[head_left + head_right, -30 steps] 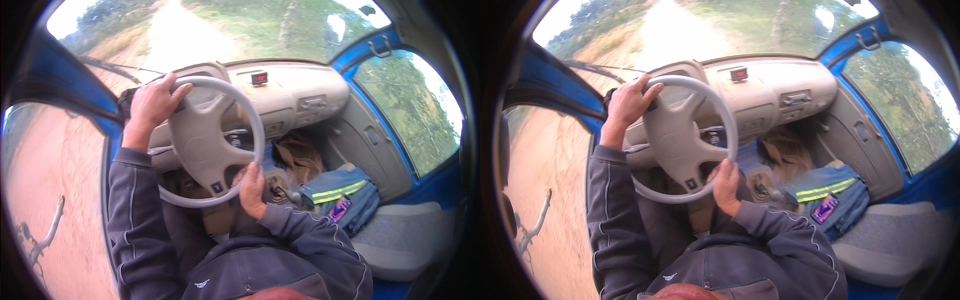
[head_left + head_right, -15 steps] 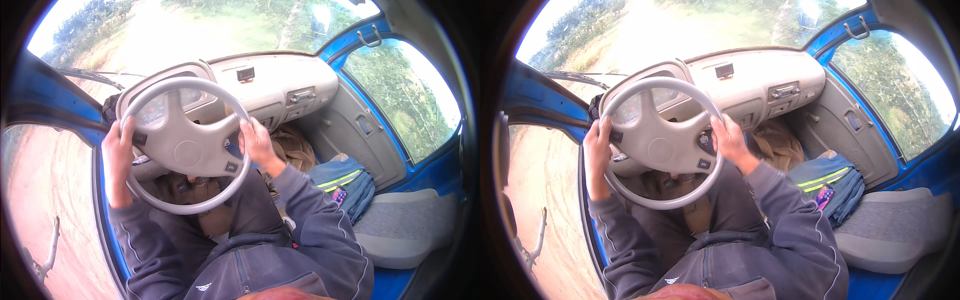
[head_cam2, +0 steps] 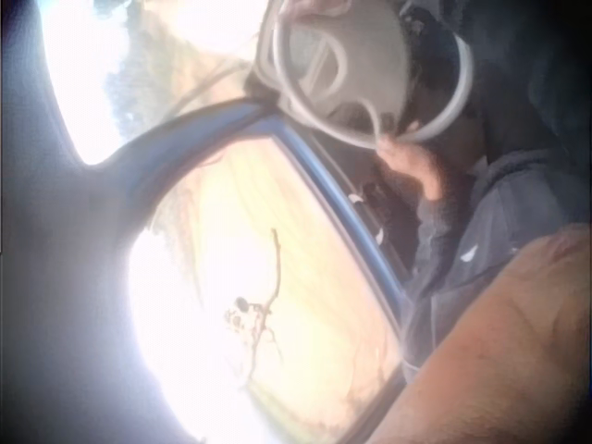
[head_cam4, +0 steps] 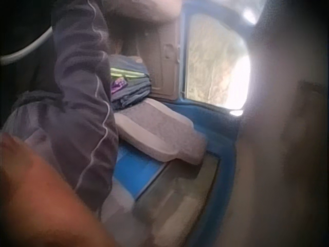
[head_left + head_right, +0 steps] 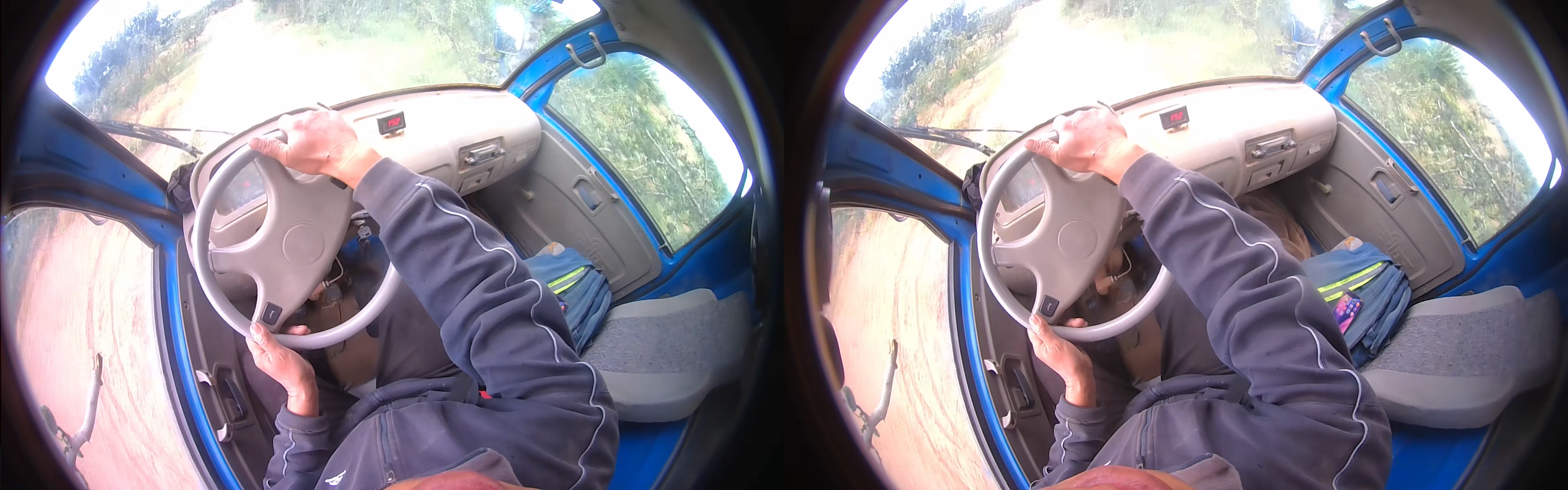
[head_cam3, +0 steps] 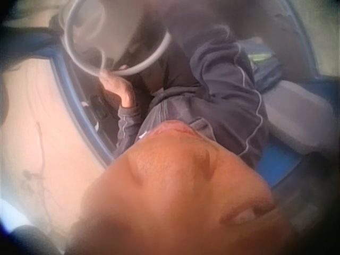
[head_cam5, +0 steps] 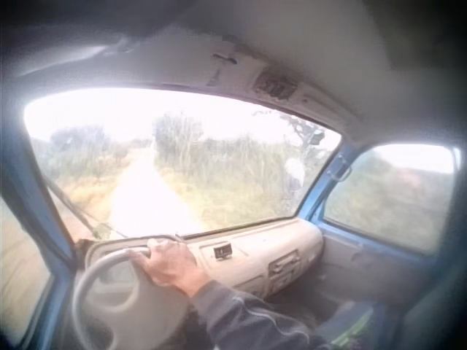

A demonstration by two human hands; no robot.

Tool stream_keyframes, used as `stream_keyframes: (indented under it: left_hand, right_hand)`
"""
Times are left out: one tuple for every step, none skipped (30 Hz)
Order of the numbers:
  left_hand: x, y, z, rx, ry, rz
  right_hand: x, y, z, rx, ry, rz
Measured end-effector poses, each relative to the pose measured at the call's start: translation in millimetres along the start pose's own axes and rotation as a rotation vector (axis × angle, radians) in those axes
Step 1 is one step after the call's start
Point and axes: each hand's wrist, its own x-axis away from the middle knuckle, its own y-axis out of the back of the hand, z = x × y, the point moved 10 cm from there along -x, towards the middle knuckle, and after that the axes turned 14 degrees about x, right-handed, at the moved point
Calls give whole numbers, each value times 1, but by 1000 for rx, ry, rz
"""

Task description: The person drives a blue van along a narrow dirt road through an orchard. They steer the vehicle with both hands, navigating turns and uneven terrain while passing rows of trees.

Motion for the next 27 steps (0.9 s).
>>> stream_keyframes:
  left_hand:
    - [2,-4,-2,21,-7,12]
    - [3,-4,-2,13,-3,10]
    - [1,-3,-3,0,-2,10]
    - [-1,-3,-3,-12,1,10]
    - [-5,-4,-2,-35,13,4]
    - [-10,-3,-11,-49,6,-12]
    - [-16,2,-17,-76,-2,-20]
    - [-26,8,-23,-102,-8,-27]
    - [-33,4,-30,-104,-47,-9]
    - [-36,-1,-35,-98,-22,-16]
    - [-43,-2,-34,-101,-16,0]
    - [-49,-3,-36,-100,-17,8]
    - [-51,-3,-38,-106,-21,6]
    - [-54,-4,-43,-113,-27,5]
    - [-55,-2,-43,-113,-25,-3]
    - [-58,-1,-44,-107,-40,11]
    - [-61,2,-45,-102,-57,23]
    - [-60,2,-39,-78,-57,26]
    - [-62,3,-34,-59,-39,30]
    - [-65,4,-35,-74,-41,37]
    - [-64,3,-30,-74,-32,46]
    - [-65,1,-27,-76,-25,54]
    - [-66,-1,-25,-84,-27,55]
    - [-68,0,-26,-78,-41,40]
    - [-70,0,-28,-89,-37,42]
    - [-71,-4,-28,-96,-27,56]
    - [-72,-5,-27,-87,-18,71]
  right_hand:
    - [-2,0,0,-8,9,-18]
    - [-2,-1,1,-13,26,-37]
    - [0,1,1,-21,41,-58]
    - [2,4,-1,-28,56,-79]
    - [2,2,-7,-15,50,-32]
    - [3,0,-10,-59,17,-7]
    - [9,-2,-11,-103,-23,26]
    - [14,-5,-15,-148,-65,59]
    - [22,-2,-22,-175,-109,108]
    - [30,-2,-30,-208,-128,95]
    - [38,-2,-38,-242,-148,81]
    - [42,-1,-41,-276,-156,64]
    - [45,-4,-44,-289,-172,85]
    - [47,-6,-45,-304,-187,105]
    - [49,-9,-45,-311,-199,133]
    - [50,-9,-44,-309,-205,142]
    - [49,-9,-42,-310,-210,151]
    - [49,-9,-43,-287,-209,173]
    - [47,-8,-44,-248,-201,165]
    - [45,-9,-46,-243,-212,142]
    - [47,-12,-53,-220,-225,121]
    - [47,-16,-59,-199,-236,101]
    - [48,-18,-67,-209,-244,34]
    - [49,-23,-66,-255,-243,56]
    - [51,-27,-68,-300,-243,79]
    - [55,-26,-74,-337,-255,97]
    - [60,-25,-78,-390,-276,57]
